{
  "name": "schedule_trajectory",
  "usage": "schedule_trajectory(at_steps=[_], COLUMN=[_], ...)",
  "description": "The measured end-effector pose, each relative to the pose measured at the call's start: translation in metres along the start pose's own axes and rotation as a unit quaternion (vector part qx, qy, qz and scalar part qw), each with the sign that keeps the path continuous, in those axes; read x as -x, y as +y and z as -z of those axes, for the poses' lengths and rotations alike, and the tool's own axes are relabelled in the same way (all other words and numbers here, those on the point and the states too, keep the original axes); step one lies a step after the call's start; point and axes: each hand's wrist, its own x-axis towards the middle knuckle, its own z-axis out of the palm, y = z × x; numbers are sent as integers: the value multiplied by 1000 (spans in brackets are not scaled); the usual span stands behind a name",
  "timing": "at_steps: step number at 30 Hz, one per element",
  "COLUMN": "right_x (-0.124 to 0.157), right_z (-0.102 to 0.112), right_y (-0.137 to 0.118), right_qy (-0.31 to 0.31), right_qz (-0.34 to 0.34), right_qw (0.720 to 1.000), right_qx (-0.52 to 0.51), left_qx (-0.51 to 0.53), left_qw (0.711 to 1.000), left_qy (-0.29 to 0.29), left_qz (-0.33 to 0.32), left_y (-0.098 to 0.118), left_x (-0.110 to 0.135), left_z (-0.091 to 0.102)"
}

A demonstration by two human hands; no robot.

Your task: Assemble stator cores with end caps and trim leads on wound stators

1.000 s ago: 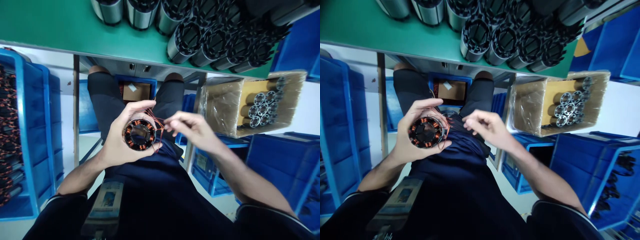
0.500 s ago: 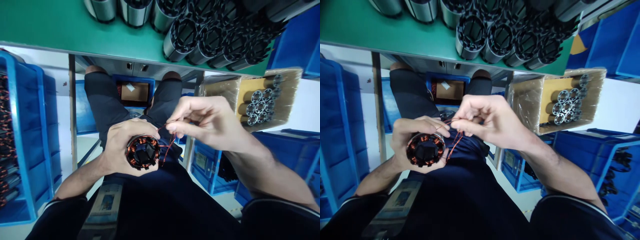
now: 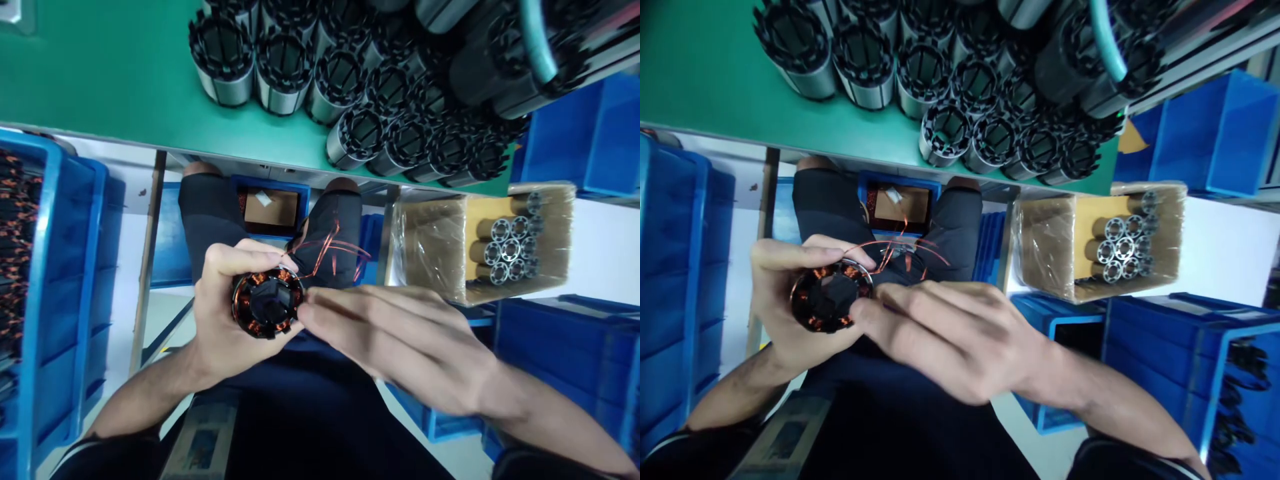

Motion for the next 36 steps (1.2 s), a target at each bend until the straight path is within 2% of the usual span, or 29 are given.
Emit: schedule_trajectory(at_steps=[3,8,11,14,17,20,22,24,27,29,32,36], right_x=[-6,1,2,-6,-19,-27,-26,-22,-19,-21,-27,-32], right_z=[-9,-11,1,11,6,-10,-18,-18,-5,2,-3,-16], right_y=[12,36,29,13,11,34,53,61,42,18,-5,0], right_qy=[47,32,71,104,34,-18,-19,-7,33,24,-59,-147], right_qz=[10,-37,-74,-58,-64,-82,-87,-128,-192,-182,-151,-199], right_qw=[999,998,994,991,988,974,972,977,977,980,975,944], right_qx=[13,-30,-41,-68,-134,-212,-218,-171,-86,-81,-155,-217], left_qx=[-21,-17,-56,-89,-132,-160,-180,-232,-318,-326,-312,-302], left_qw=[998,998,997,996,989,983,977,966,938,932,934,937], left_qy=[-19,-23,-11,-28,-63,-94,-110,-116,-136,-149,-163,-159], left_qz=[48,60,51,10,-4,-1,-12,-18,-28,-49,-59,-69], left_y=[3,2,-1,1,9,14,13,7,0,0,6,19], left_x=[1,5,7,6,3,1,2,4,9,12,12,10], left_z=[2,3,5,7,8,9,13,18,24,24,18,10])
